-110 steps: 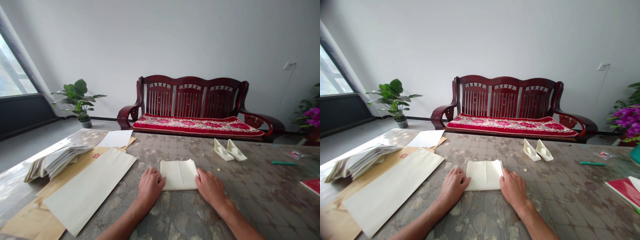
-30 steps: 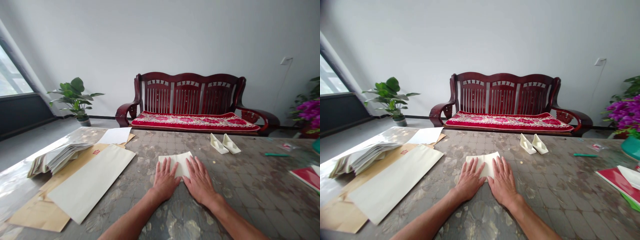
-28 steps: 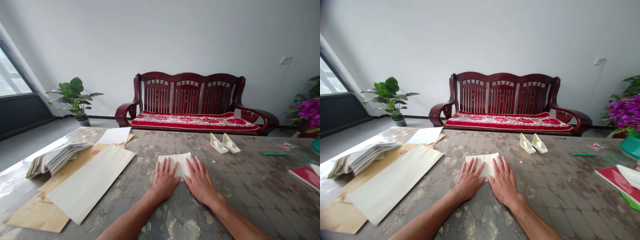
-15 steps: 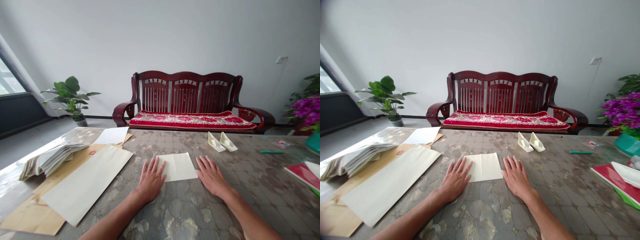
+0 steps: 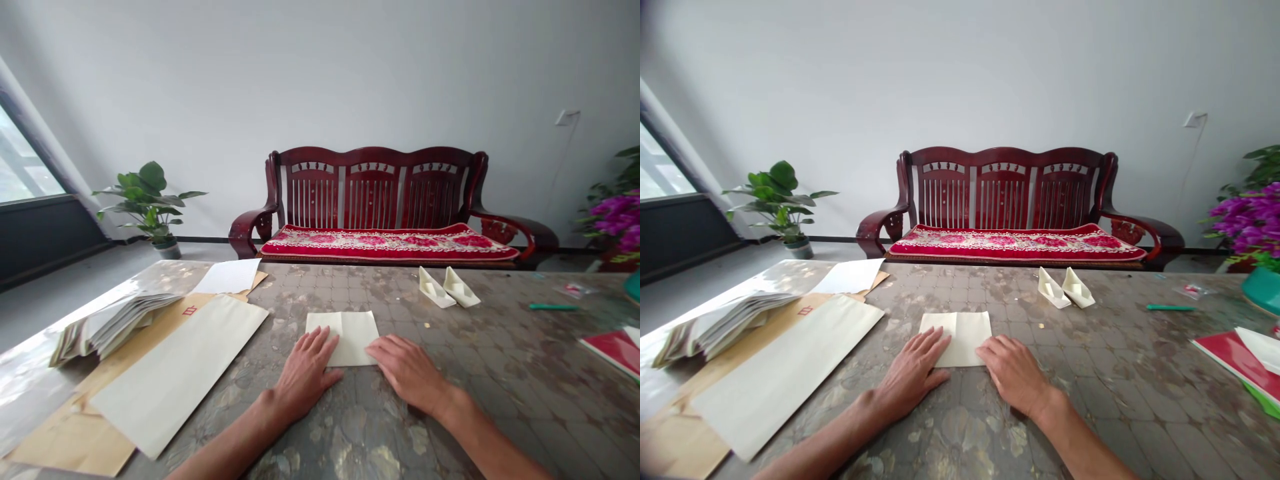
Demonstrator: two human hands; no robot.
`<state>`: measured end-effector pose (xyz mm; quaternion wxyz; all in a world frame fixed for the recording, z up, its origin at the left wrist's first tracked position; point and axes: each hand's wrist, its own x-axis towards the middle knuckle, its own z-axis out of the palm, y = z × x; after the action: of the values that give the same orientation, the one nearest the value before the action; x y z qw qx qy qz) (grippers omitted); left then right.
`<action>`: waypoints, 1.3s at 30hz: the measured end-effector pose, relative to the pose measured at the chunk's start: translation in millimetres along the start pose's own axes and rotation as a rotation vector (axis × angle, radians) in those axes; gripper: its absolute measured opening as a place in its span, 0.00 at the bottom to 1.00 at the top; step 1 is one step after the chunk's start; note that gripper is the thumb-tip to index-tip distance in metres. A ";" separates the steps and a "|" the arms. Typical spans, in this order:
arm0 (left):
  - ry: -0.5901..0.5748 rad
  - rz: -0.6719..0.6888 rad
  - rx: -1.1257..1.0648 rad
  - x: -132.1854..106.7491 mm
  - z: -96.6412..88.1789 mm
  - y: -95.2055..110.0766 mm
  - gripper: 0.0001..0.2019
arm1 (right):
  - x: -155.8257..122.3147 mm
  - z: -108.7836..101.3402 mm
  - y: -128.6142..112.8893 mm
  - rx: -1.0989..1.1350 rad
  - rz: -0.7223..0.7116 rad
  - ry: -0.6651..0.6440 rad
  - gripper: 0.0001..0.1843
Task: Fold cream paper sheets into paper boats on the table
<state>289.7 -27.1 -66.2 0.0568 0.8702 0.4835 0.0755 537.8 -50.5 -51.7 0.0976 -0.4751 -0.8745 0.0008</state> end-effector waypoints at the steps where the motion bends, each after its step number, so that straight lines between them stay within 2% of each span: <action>1: 0.003 -0.002 0.006 1.5 0.9 3.6 0.31 | 2.1 2.4 -0.8 -0.045 -0.001 0.006 0.21; 4: 0.004 -0.028 0.034 8.1 2.2 13.5 0.33 | 7.5 9.1 -1.7 -0.136 0.004 0.063 0.20; 6: 0.004 -0.028 0.042 13.4 -0.8 19.2 0.32 | 9.6 11.1 -2.2 -0.151 -0.007 0.154 0.19; 10: 0.017 -0.061 -0.077 23.6 -15.9 25.1 0.19 | 11.5 5.5 0.8 -0.089 -0.043 0.480 0.20; 12: 0.066 -0.192 -0.285 28.1 -23.4 24.6 0.14 | 12.0 0.4 6.9 -0.014 -0.032 0.680 0.24; 13: 0.085 -0.281 -0.446 29.9 -26.0 23.8 0.14 | 11.9 -1.7 11.0 0.020 -0.023 0.765 0.27; 15: 0.076 -0.438 -0.892 32.6 -27.8 22.1 0.18 | 11.2 -3.1 20.0 0.060 -0.018 0.843 0.31; 17: 0.031 -0.529 -1.393 33.4 -25.3 21.6 0.17 | 9.4 -0.6 27.4 0.059 -0.049 0.780 0.31; 19: 0.019 -0.573 -1.768 32.7 -19.3 23.1 0.15 | 7.3 4.6 31.4 0.040 -0.105 0.638 0.29; 21: -0.008 -0.616 -1.949 31.6 -11.3 25.8 0.14 | 5.8 9.5 31.7 0.020 -0.150 0.523 0.27; 23: -0.079 -0.631 -2.010 30.7 -3.9 27.3 0.14 | 5.6 12.3 29.7 0.017 -0.175 0.467 0.25; 26: -0.227 -0.606 -1.911 29.2 -0.5 20.9 0.17 | 6.9 13.0 26.7 0.057 -0.183 0.441 0.18; 28: -0.293 -0.574 -1.613 26.5 -5.3 8.8 0.22 | 7.3 13.5 26.1 0.105 -0.184 0.415 0.14; 30: -0.228 -0.525 -1.090 21.2 -13.5 -6.5 0.24 | 6.5 15.0 26.3 0.153 -0.184 0.372 0.12; 32: -0.015 -0.370 -0.627 13.6 -19.9 -19.7 0.14 | 5.2 16.9 26.2 0.187 -0.170 0.327 0.11; 33: 0.042 -0.264 -0.494 9.5 -21.2 -23.9 0.14 | 4.6 17.7 25.9 0.197 -0.159 0.306 0.11; 36: 0.039 0.051 -0.342 -0.9 -16.9 -25.0 0.28 | 3.8 18.4 24.3 0.218 -0.130 0.251 0.10; 39: 0.012 0.166 -0.281 -3.5 -10.6 -16.0 0.25 | 3.4 18.0 24.7 0.236 -0.111 0.209 0.10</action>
<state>272.5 -21.4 -58.9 0.1688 0.8903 0.3947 0.1520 553.4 -32.4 -71.1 0.2430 -0.4088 -0.8783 0.0489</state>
